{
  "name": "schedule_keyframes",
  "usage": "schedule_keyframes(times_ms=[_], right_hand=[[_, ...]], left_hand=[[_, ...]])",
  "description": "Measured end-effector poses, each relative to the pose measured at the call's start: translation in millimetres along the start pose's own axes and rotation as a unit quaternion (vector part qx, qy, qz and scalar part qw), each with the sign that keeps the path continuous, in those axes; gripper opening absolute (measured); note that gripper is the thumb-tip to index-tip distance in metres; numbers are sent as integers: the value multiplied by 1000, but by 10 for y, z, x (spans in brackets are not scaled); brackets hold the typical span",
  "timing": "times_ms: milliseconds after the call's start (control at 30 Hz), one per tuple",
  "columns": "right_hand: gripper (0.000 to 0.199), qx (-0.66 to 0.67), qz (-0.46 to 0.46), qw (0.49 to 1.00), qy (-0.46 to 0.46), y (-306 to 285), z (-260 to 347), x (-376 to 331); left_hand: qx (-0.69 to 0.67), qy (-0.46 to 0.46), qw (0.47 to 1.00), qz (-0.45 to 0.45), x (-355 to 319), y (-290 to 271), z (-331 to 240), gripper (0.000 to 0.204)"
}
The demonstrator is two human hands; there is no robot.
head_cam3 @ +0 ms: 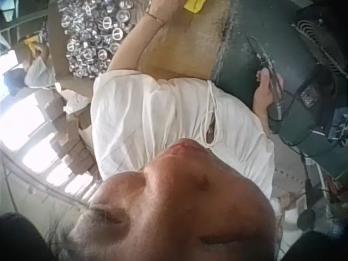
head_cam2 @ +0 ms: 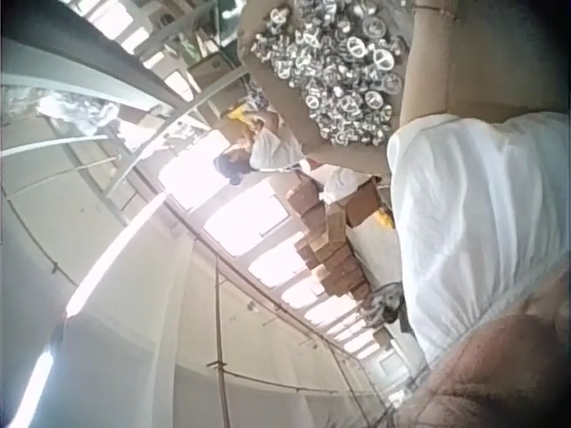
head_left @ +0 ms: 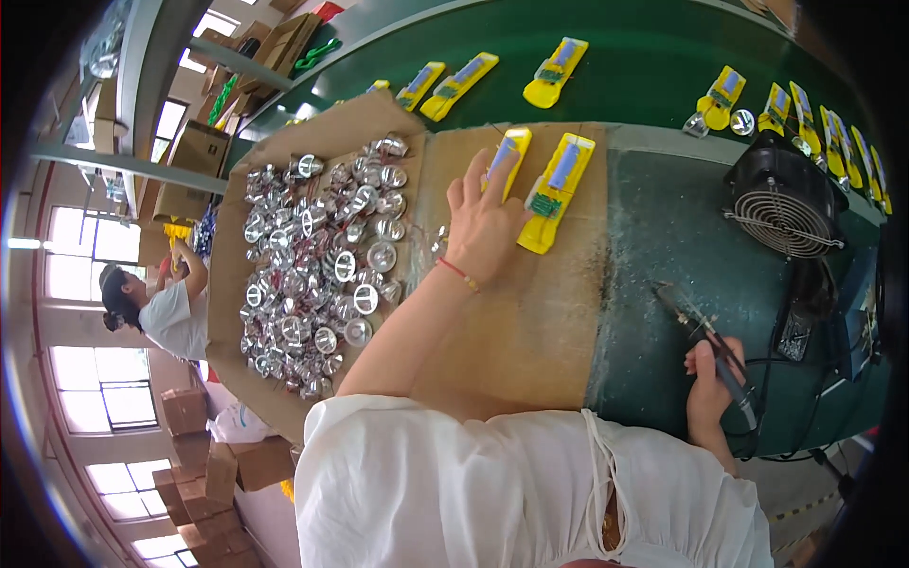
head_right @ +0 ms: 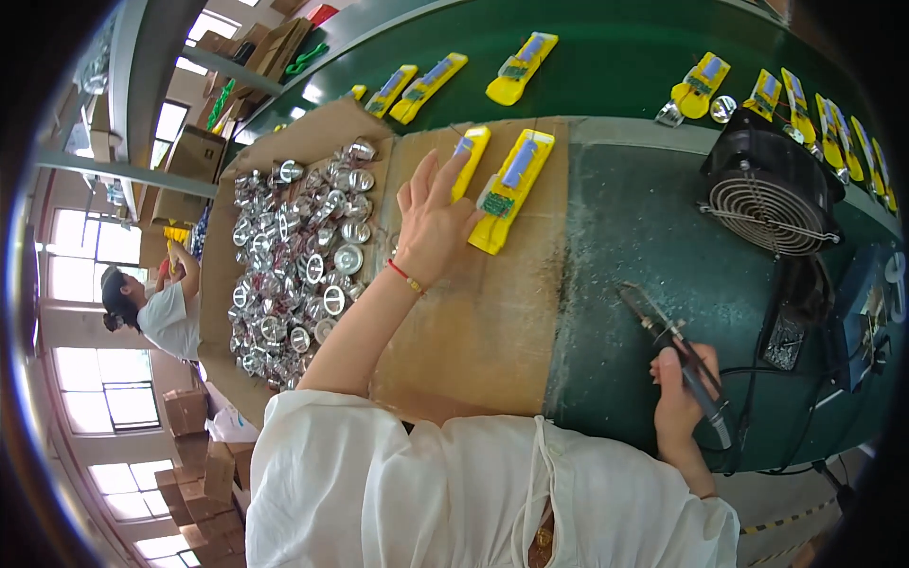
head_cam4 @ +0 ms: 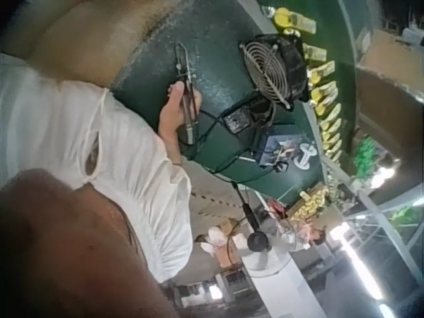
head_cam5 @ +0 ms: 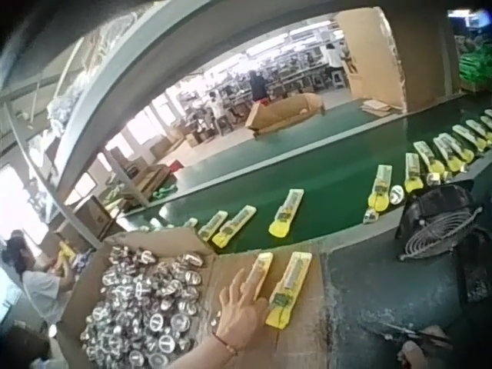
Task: Soldering wires onto circuit boards and assembling reflectors into flashlight housings on a factory line.
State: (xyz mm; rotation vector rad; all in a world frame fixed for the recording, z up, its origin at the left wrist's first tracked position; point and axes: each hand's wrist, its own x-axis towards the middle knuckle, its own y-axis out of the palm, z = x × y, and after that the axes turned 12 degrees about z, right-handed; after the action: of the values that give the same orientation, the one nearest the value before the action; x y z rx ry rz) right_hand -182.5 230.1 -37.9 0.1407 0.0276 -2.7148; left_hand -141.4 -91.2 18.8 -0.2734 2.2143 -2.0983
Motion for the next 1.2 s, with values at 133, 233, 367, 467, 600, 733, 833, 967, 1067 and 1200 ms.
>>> schedule_keyframes(times_ms=[133, 233, 367, 467, 600, 733, 833, 967, 1067, 1200], right_hand=[[15, -4, -11, 999, -44, 28, 10, -44], [17, -7, -2, 998, -61, -6, -64, -16], [18, 6, -12, 998, -54, -32, -120, -21], [19, 3, -9, 998, -59, -18, -79, -29], [19, -3, 8, 999, -54, 80, -5, -51], [20, -3, -25, 998, -52, 16, -13, -76], [16, 23, -23, 998, -58, 4, 6, -106], [21, 8, 46, 996, -80, 167, 210, -177], [22, -69, 132, 982, -119, 323, 250, -156], [19, -90, 148, 978, -114, 475, 277, -156]], left_hand=[[54, 2, 998, -20, -517, 131, -345, 14], [-105, -15, 993, -44, -751, -43, -387, 20], [-103, -215, 970, -56, -663, -290, 292, 35], [-113, -247, 951, 149, -478, -280, 626, 43], [73, -264, 953, 127, -455, 6, 753, 24], [-100, -272, 957, 21, -608, -92, 681, 18], [-272, -233, 923, -141, -840, -415, 414, 13], [-455, -190, 870, -7, -1152, -413, -290, 13], [-492, -159, 855, 50, -1031, -122, -607, 11], [-510, -191, 838, 33, -929, 187, -634, 10]])
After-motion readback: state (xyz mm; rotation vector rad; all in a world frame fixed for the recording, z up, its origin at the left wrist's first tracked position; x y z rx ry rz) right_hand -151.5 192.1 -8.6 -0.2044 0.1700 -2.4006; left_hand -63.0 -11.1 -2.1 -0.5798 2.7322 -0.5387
